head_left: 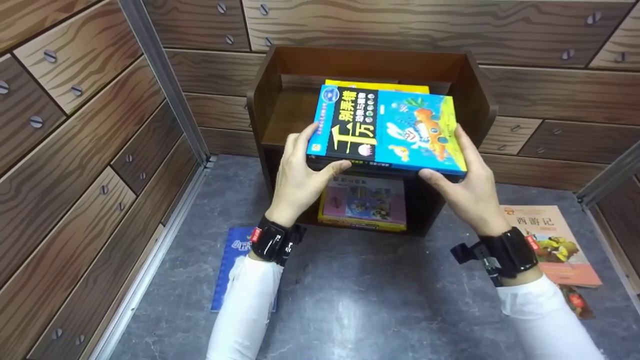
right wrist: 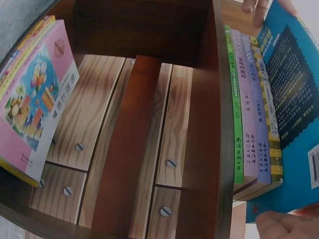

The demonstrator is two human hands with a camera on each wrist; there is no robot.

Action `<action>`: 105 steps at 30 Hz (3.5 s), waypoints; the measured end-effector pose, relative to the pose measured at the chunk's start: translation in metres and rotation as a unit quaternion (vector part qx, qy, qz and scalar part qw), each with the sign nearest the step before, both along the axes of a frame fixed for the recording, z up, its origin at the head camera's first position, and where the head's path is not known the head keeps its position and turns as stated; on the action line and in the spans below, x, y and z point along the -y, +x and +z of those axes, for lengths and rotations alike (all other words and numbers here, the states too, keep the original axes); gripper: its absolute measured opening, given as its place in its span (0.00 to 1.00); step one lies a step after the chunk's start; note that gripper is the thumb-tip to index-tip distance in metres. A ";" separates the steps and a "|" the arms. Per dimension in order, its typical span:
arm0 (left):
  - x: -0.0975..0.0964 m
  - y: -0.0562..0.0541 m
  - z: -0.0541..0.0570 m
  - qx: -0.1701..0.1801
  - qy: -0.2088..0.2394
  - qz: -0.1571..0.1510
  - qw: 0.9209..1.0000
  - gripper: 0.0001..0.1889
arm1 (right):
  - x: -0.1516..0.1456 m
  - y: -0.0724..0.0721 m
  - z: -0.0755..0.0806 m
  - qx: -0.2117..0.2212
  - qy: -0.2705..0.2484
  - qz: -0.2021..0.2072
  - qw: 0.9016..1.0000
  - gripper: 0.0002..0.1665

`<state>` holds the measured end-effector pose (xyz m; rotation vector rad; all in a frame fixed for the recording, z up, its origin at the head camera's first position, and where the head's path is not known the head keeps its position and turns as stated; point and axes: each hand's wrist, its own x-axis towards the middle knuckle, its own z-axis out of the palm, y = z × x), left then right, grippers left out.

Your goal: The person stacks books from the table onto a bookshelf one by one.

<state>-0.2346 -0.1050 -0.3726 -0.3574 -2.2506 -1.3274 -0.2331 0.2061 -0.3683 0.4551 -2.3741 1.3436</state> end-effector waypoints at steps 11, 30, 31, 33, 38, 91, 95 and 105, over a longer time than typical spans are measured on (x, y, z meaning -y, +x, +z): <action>0.011 -0.030 -0.003 0.025 -0.044 -0.001 0.999 0.42 | 0.006 -0.025 0.008 0.037 0.026 0.006 0.999 0.59; 0.015 -0.063 0.014 0.078 -0.070 -0.039 0.994 0.43 | 0.004 -0.060 0.016 0.060 0.052 0.004 0.997 0.60; 0.015 -0.064 0.015 0.078 -0.070 -0.040 0.994 0.43 | 0.004 -0.061 0.017 0.061 0.052 0.002 0.997 0.60; 0.015 -0.067 0.017 0.080 -0.068 -0.041 0.994 0.44 | 0.004 -0.063 0.018 0.063 0.052 0.001 0.997 0.60; 0.015 -0.072 0.018 0.085 -0.065 -0.039 0.993 0.44 | 0.006 -0.067 0.021 0.087 0.046 0.003 0.995 0.62; 0.004 -0.054 -0.007 0.046 -0.045 -0.001 0.998 0.58 | 0.002 -0.045 0.005 0.051 0.015 -0.034 0.998 0.66; 0.007 -0.039 -0.015 0.020 -0.029 0.003 0.999 0.56 | 0.000 -0.032 -0.009 -0.004 0.010 -0.028 1.000 0.62; 0.002 0.013 -0.035 0.012 -0.057 -0.004 0.998 0.51 | -0.019 0.017 -0.046 -0.183 -0.020 -0.041 0.982 0.45</action>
